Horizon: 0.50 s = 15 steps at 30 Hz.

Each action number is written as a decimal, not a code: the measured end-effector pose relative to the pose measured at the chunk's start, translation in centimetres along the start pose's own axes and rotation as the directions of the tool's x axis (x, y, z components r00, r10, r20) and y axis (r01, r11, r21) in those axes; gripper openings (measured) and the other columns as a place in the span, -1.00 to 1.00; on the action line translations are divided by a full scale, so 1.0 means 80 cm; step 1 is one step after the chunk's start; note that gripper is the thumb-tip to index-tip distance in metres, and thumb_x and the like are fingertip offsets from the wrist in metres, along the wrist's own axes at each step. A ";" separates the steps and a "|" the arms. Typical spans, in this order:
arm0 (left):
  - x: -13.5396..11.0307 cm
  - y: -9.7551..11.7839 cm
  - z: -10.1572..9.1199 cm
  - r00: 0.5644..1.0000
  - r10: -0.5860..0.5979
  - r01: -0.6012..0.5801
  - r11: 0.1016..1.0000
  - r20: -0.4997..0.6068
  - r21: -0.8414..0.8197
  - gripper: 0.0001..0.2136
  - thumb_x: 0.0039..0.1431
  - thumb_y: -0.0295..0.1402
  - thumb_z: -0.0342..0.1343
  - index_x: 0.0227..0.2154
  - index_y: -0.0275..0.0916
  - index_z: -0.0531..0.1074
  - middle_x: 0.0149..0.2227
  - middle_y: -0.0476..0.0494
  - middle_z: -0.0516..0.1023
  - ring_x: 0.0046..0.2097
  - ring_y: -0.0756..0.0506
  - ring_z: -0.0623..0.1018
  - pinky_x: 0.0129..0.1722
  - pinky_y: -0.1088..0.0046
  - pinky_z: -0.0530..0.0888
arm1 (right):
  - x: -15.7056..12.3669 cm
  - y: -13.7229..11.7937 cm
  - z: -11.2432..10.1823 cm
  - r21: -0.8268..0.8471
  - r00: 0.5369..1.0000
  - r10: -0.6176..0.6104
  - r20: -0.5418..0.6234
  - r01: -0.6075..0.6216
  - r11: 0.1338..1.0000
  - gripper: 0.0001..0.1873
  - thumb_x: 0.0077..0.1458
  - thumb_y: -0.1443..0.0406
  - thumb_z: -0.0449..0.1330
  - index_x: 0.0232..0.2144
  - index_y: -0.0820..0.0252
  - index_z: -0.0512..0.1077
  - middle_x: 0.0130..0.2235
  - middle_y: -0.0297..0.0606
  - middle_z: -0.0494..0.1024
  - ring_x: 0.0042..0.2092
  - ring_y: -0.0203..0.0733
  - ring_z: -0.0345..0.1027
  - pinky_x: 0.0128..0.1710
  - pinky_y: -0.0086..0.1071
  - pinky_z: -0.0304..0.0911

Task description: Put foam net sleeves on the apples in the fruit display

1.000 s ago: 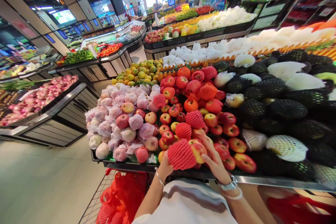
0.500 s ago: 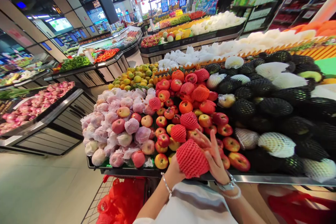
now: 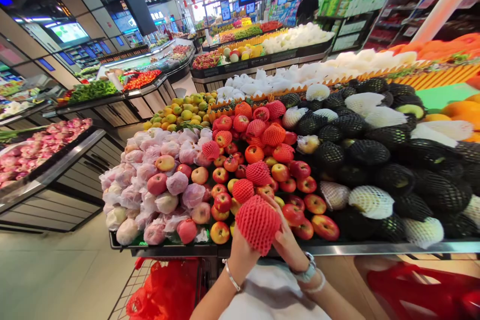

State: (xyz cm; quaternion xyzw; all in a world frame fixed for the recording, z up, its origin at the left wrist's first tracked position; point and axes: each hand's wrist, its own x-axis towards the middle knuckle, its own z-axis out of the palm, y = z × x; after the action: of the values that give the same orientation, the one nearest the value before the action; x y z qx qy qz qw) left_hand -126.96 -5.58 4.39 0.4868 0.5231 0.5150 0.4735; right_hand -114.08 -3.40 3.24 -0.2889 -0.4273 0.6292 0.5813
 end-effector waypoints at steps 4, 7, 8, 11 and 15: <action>0.000 0.041 -0.014 0.961 -0.010 -0.024 0.992 0.277 0.120 -0.65 0.06 -0.44 0.20 -0.05 -0.19 0.56 0.03 -0.30 0.57 0.20 -0.31 0.40 0.31 0.11 0.16 | -0.004 0.008 0.005 0.081 0.986 0.059 -0.153 -0.047 0.996 -0.25 0.13 -0.05 0.16 0.28 0.05 0.11 0.16 -0.02 0.43 0.13 0.06 0.40 0.12 -0.04 0.33; -0.002 0.057 -0.042 0.934 -0.065 0.046 0.997 0.352 0.062 -0.78 0.12 -0.33 0.19 -0.20 -0.23 0.62 -0.09 -0.30 0.63 0.02 -0.27 0.53 0.19 0.19 0.34 | -0.003 0.012 -0.011 0.058 0.980 0.017 -0.196 -0.005 0.998 -0.31 0.17 -0.04 0.10 0.26 0.05 0.14 0.12 -0.04 0.46 0.11 0.07 0.41 0.08 -0.03 0.36; -0.002 0.056 -0.051 0.966 -0.072 0.078 0.997 0.247 -0.012 -0.78 0.12 -0.27 0.18 -0.24 -0.24 0.62 -0.18 -0.27 0.66 -0.08 -0.24 0.58 0.10 0.21 0.42 | -0.003 0.012 -0.018 0.031 0.976 -0.008 -0.218 0.015 0.999 -0.33 0.18 -0.04 0.09 0.25 0.04 0.15 0.11 -0.05 0.47 0.11 0.07 0.41 0.07 -0.02 0.36; 0.004 0.043 -0.056 0.966 -0.176 0.082 0.904 -0.190 -0.419 -0.68 0.12 -0.09 0.14 -0.18 -0.18 0.58 -0.27 -0.18 0.67 -0.21 -0.19 0.62 -0.11 0.22 0.53 | -0.001 0.008 -0.031 -0.118 0.949 -0.119 -0.291 0.088 0.989 -0.34 0.20 -0.04 0.07 0.27 0.02 0.12 0.10 -0.04 0.47 0.10 0.07 0.40 0.07 0.00 0.36; 0.009 0.016 -0.024 0.913 -0.399 0.325 0.590 0.083 -0.739 -0.52 0.10 0.11 0.08 -0.07 -0.07 0.54 0.02 -0.24 0.60 -0.02 -0.28 0.60 -0.06 0.06 0.53 | -0.004 -0.002 -0.014 -0.378 0.944 -0.308 -0.118 0.244 0.893 -0.30 0.14 -0.06 0.17 0.25 0.01 0.15 0.17 -0.04 0.38 0.18 0.11 0.31 0.15 0.00 0.28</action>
State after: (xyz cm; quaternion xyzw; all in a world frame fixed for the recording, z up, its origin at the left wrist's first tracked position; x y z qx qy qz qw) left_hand -128.87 -5.01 5.70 0.1122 0.3783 0.5961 0.6993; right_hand -112.97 -3.48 2.78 -0.3802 -0.5188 0.4238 0.6377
